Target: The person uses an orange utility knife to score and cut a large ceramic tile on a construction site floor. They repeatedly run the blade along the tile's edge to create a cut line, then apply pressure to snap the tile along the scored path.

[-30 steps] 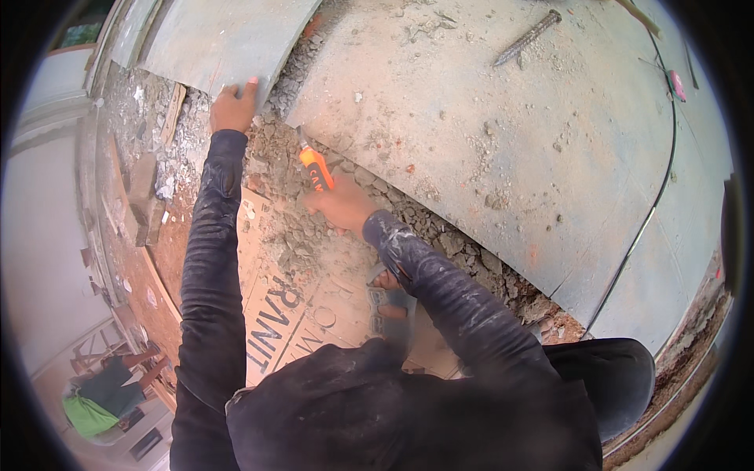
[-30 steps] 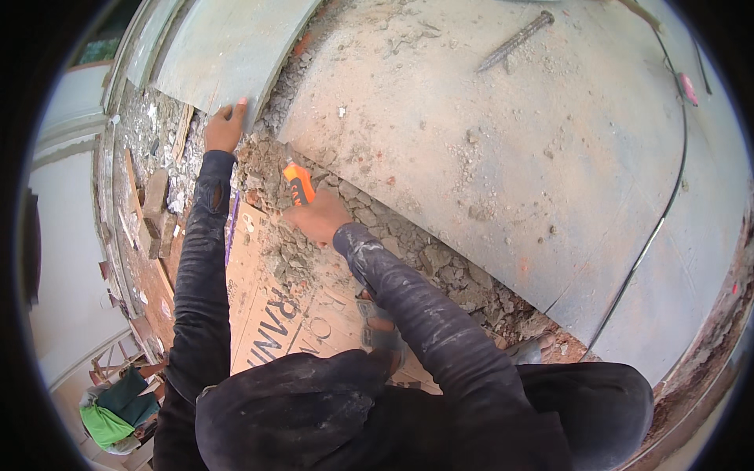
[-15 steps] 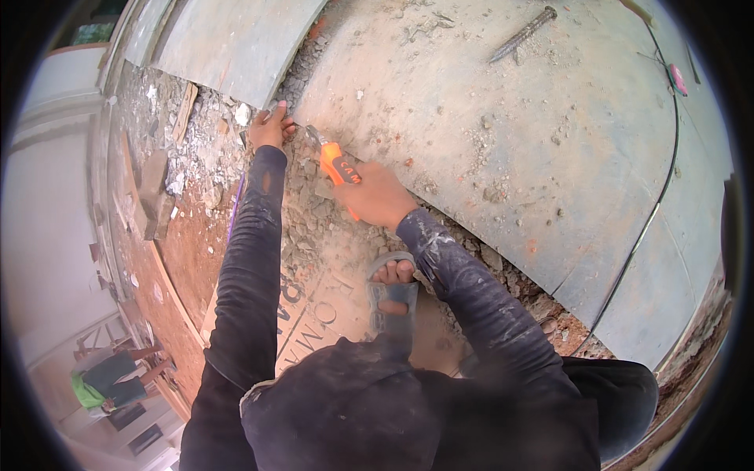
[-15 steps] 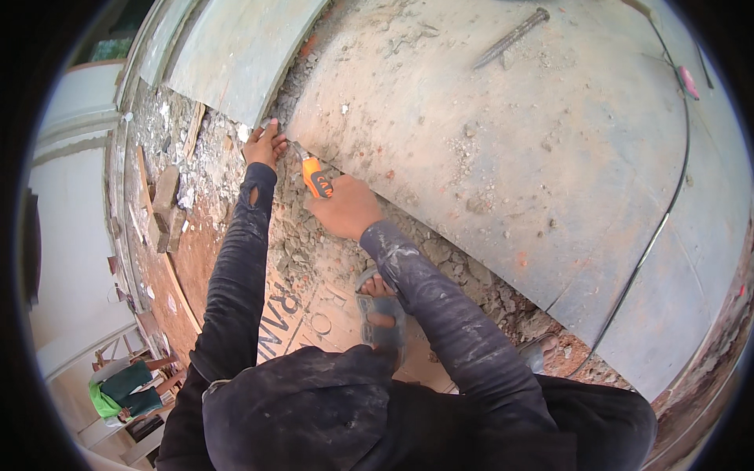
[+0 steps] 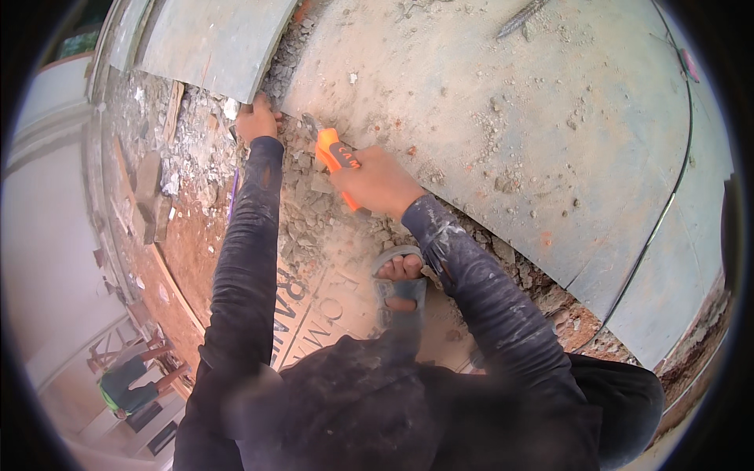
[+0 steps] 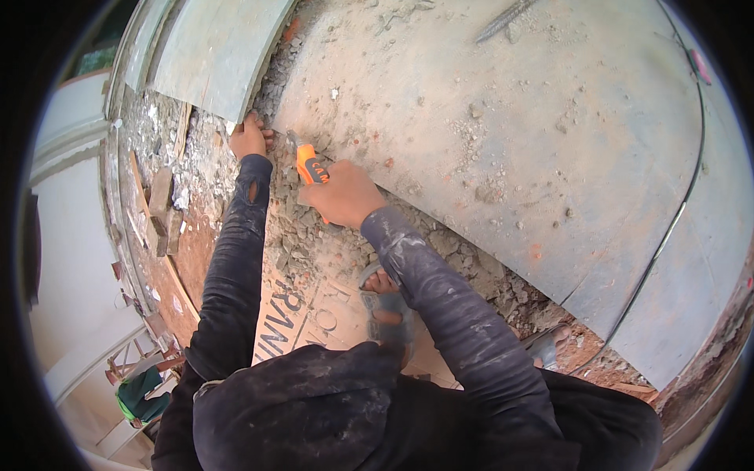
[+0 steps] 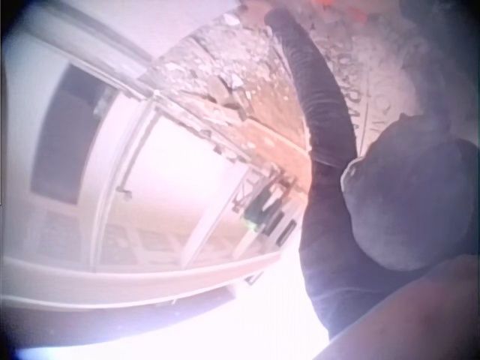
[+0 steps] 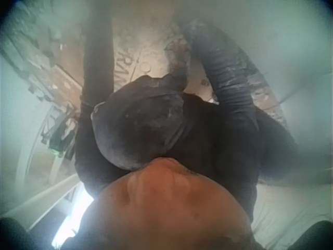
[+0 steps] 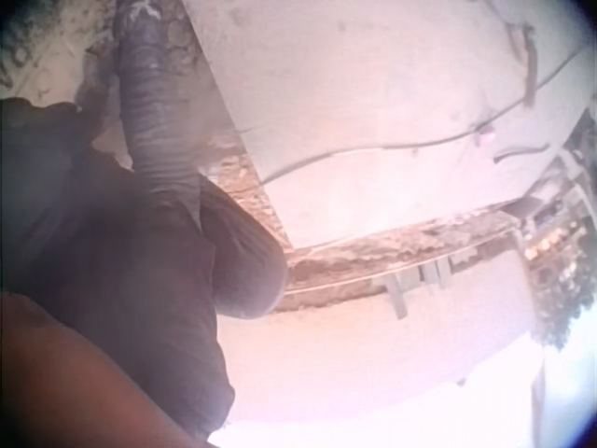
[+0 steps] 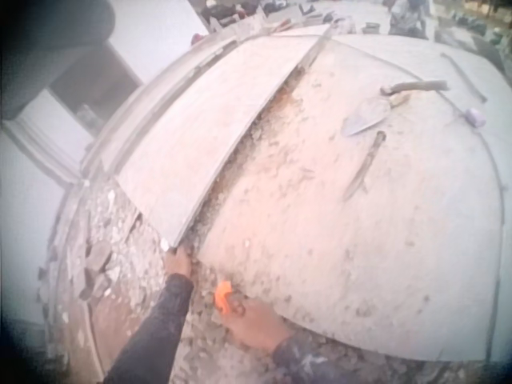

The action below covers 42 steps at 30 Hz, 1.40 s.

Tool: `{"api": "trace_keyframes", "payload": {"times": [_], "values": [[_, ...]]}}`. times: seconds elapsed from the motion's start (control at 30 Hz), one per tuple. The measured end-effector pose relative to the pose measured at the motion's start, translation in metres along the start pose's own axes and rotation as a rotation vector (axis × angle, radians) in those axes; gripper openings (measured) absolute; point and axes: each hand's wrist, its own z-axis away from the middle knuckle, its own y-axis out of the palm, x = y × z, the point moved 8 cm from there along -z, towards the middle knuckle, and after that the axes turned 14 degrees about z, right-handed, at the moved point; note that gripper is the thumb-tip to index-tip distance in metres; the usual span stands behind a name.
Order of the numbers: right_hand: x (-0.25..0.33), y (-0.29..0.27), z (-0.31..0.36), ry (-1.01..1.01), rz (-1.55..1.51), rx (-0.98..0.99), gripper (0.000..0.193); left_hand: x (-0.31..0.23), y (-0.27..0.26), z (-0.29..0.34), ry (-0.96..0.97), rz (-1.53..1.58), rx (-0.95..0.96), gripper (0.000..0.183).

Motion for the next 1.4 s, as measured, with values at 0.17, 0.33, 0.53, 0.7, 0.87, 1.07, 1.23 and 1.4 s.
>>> {"api": "trace_keyframes", "payload": {"times": [0.17,0.33,0.53,0.7,0.87,1.07,1.23,1.4], "values": [[-0.002,0.008,-0.008,0.018,-0.025,-0.004,0.038,-0.005,-0.010,-0.018,0.221,-0.317,0.084,0.039],[0.001,0.015,-0.018,-0.001,-0.120,-0.007,0.035,-0.026,0.005,0.015,0.532,-0.752,0.045,0.050],[0.018,0.005,-0.029,-0.033,0.003,-0.079,0.033,-0.038,0.004,0.035,0.575,-0.723,0.240,0.050],[0.023,-0.004,-0.041,-0.126,0.195,-0.241,0.035,-0.005,-0.005,0.084,-0.021,-0.129,0.256,0.042],[0.044,0.009,-0.067,-0.190,0.264,-0.231,0.041,-0.018,0.017,0.134,-0.601,0.554,0.379,0.031],[0.055,0.008,-0.097,-0.201,0.281,-0.160,0.040,-0.003,0.008,0.102,-0.534,0.334,0.454,0.030],[0.045,0.012,-0.108,-0.113,-0.028,0.003,0.037,-0.011,0.005,0.091,-0.109,0.120,0.401,0.031],[0.036,0.001,-0.127,-0.155,-0.035,-0.085,0.037,-0.011,0.023,0.090,-0.197,0.194,0.426,0.032]]}}
